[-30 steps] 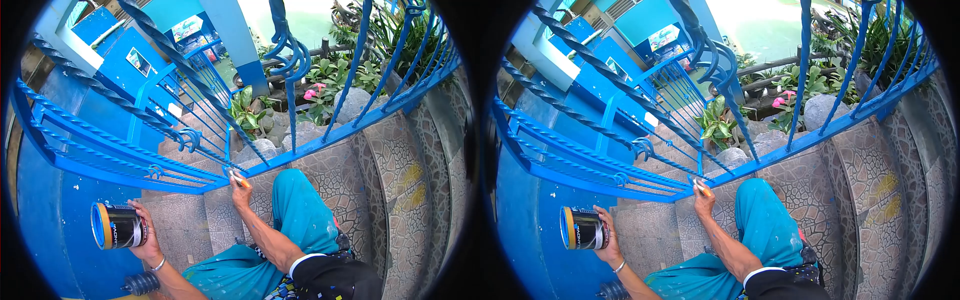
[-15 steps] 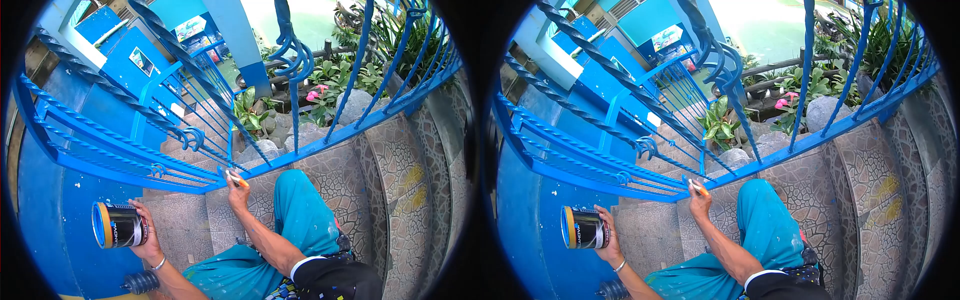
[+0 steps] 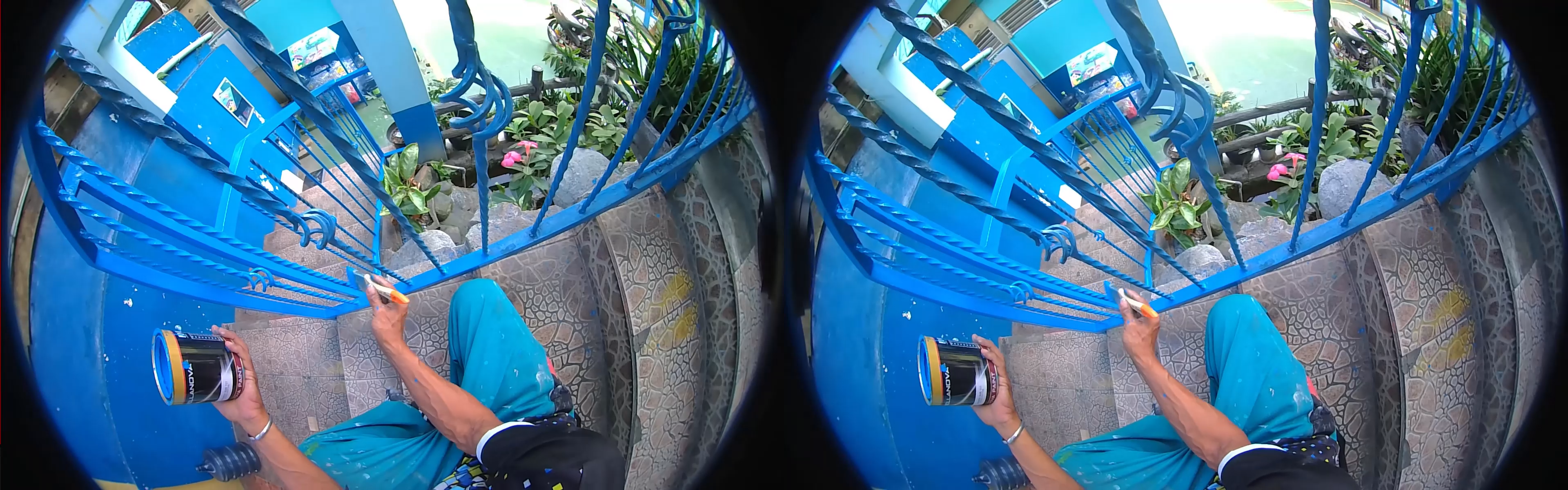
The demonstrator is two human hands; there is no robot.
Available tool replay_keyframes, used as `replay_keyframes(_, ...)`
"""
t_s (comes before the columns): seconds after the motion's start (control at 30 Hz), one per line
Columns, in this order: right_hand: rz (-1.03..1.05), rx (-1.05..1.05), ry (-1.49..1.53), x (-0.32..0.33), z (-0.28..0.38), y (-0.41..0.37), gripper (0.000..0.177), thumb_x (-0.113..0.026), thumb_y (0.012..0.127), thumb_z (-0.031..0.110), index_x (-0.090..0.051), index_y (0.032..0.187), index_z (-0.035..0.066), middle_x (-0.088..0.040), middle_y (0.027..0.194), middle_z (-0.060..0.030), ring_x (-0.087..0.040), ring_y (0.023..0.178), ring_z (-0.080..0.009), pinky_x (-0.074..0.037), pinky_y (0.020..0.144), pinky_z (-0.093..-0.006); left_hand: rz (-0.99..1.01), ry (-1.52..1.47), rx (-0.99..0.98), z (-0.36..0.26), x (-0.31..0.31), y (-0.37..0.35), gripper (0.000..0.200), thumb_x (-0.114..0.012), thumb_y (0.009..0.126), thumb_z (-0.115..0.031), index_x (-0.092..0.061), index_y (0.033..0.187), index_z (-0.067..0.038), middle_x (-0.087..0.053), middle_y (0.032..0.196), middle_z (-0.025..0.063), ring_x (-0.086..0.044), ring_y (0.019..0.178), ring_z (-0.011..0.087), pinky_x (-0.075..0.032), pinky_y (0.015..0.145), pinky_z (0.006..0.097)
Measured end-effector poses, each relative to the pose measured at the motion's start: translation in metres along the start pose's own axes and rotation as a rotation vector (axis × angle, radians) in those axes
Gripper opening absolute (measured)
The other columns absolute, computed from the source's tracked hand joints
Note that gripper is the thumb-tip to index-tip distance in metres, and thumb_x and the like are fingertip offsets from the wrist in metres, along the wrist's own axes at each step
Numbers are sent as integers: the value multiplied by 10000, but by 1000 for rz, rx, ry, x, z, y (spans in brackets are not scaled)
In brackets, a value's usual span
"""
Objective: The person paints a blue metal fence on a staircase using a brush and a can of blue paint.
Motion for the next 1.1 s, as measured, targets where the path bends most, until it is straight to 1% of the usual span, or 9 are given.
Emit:
replay_keyframes(0.1,-13,-20,-48,-16,-2,-2,286,-782,1013,105,-772,1288,26,-786,1226,-121,-730,1127,-216,-560,1010,-351,5,27,-3,1,-1,0,795,-756,899,-240,-434,1576,23,-509,1589,212,-448,1495,398,-446,1205,589)
replay_keyframes(0.2,109,289,-248,-46,33,-27,283,-771,1030,122,-768,1292,18,-779,1259,-123,-705,1213,-208,-558,1032,-346,10,15,8,4,-1,0,793,-759,896,-238,-440,1573,23,-511,1589,212,-450,1494,398,-447,1205,587)
replay_keyframes(0.33,163,179,-54,-49,46,-42,292,-761,1042,138,-754,1307,15,-767,1285,-122,-706,1208,-223,-559,1041,-364,8,-2,9,5,-2,1,793,-761,896,-236,-440,1574,19,-514,1584,210,-450,1494,399,-447,1203,586)
replay_keyframes(0.43,59,-63,71,-29,32,-35,274,-789,1005,113,-778,1261,17,-776,1237,-141,-732,1147,-256,-564,1008,-368,-1,-7,3,4,-2,0,792,-762,898,-233,-437,1576,16,-511,1584,209,-450,1493,399,-447,1202,585)
replay_keyframes(0.53,-61,99,-65,-14,19,-10,279,-779,1015,120,-770,1268,4,-773,1214,-141,-732,1101,-225,-567,977,-345,4,2,-2,2,-3,-2,789,-766,896,-227,-439,1573,12,-508,1582,211,-453,1493,396,-446,1202,583)
replay_keyframes(0.67,56,-72,-76,-39,13,-13,293,-778,1018,123,-768,1287,6,-769,1230,-143,-729,1109,-206,-575,967,-328,20,16,6,4,-4,-2,782,-775,890,-221,-446,1561,12,-509,1573,219,-458,1492,392,-444,1203,583)
replay_keyframes(0.83,166,34,69,-62,51,-34,306,-778,1028,122,-758,1312,9,-752,1271,-112,-716,1094,-178,-579,959,-326,14,-6,14,4,-3,-1,787,-786,881,-224,-453,1550,23,-511,1570,224,-458,1493,394,-445,1204,581)
replay_keyframes(0.93,85,-17,170,-45,56,-30,297,-774,1033,132,-759,1303,9,-754,1248,-116,-712,1087,-180,-578,948,-319,8,1,1,1,-2,0,794,-792,876,-230,-455,1548,25,-513,1568,224,-458,1491,394,-445,1205,581)
replay_keyframes(1.1,-29,50,-54,-35,25,-6,284,-782,1009,98,-764,1275,0,-772,1202,-140,-736,1104,-251,-577,951,-378,11,12,-4,1,-2,-1,796,-795,876,-240,-461,1549,21,-516,1570,220,-463,1485,393,-446,1205,580)
Point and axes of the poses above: each hand's wrist, its own y-axis towards the middle knuckle, its own x-axis out of the back of the hand, z = x × y, the point moved 9 cm from there along y, towards the middle knuckle
